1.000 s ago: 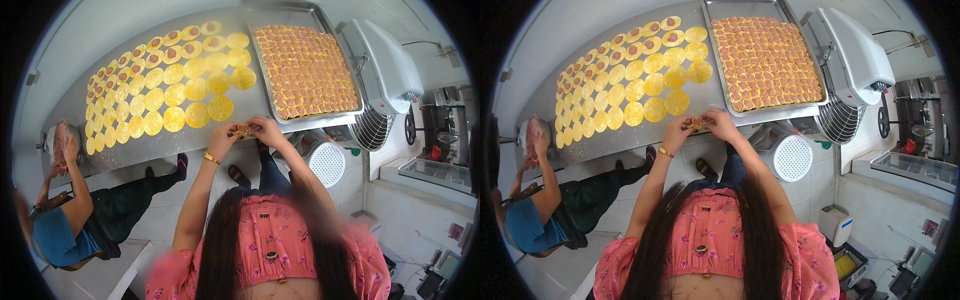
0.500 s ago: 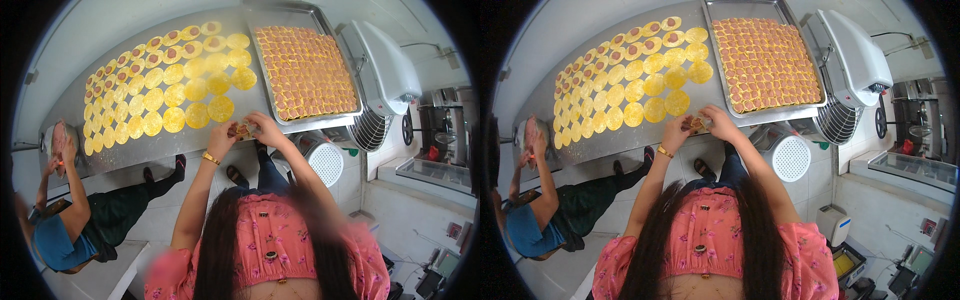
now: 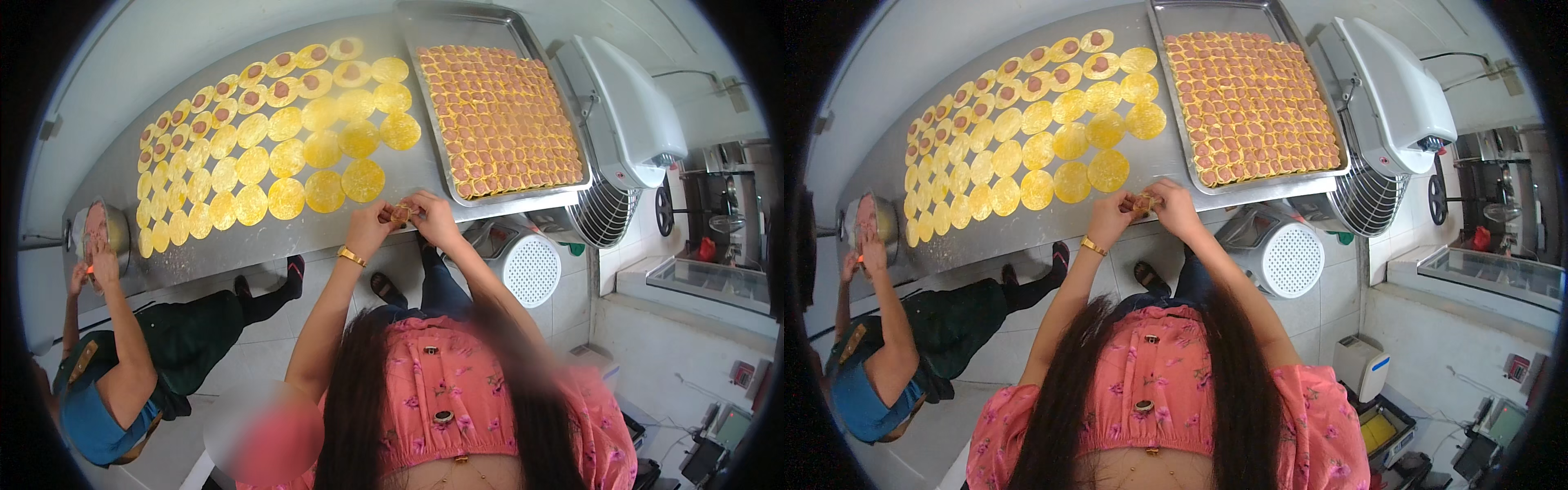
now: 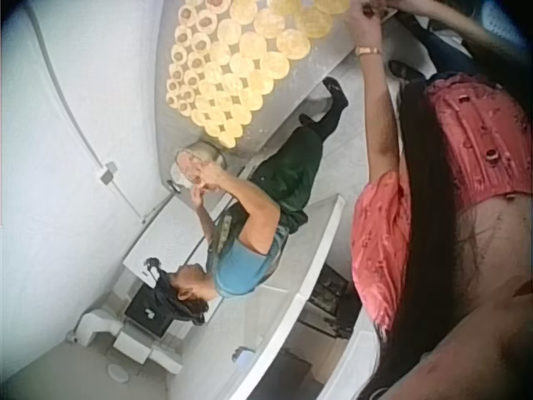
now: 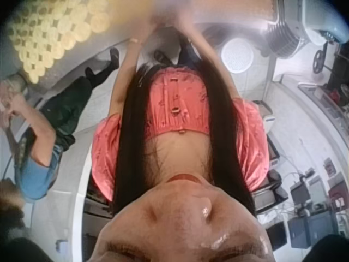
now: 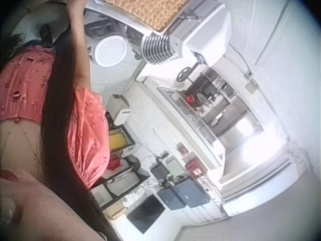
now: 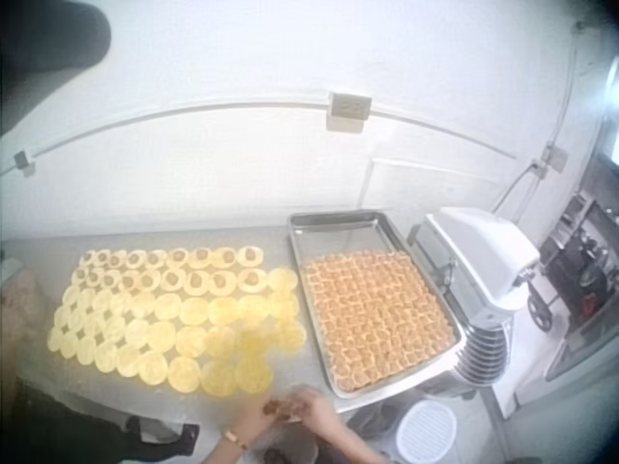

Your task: The person places a filling into small yellow pastry shells and arranges them on a metal tray. Another person scoops filling from a bowl and places it into the shells. The finished pastries are placed on a tray.

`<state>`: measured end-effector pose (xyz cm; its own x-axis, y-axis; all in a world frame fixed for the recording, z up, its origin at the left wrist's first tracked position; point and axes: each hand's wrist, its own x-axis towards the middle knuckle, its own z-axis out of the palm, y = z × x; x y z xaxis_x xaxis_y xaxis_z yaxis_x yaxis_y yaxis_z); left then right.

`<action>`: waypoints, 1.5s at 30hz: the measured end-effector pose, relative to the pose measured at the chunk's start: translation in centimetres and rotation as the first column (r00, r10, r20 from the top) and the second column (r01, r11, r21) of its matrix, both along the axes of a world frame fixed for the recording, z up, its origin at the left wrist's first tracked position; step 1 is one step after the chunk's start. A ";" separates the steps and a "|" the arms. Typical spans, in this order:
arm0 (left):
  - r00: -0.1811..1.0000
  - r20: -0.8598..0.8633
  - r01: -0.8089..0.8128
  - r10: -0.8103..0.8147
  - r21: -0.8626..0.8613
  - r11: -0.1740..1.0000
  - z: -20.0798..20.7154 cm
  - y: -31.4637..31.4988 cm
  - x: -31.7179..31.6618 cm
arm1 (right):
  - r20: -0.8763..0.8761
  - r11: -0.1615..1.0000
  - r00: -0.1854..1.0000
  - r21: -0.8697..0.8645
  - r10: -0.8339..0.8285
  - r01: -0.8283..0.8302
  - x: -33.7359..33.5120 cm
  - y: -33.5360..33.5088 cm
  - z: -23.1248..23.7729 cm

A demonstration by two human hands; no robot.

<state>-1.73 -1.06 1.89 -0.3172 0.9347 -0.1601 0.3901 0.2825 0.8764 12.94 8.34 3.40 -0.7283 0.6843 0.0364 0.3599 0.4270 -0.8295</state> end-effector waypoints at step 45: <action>1.000 0.013 -0.007 0.006 0.035 0.999 0.3 3.1 0.2 | 0.134 0.998 0.989 0.010 0.056 -0.057 -0.8 3.4 0.0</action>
<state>-1.52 2.00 2.18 -0.3216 0.9377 -0.1311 0.3773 0.2539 0.8906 12.19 11.75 3.43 -0.7647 0.6421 -0.0550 0.4421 0.4605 -0.7697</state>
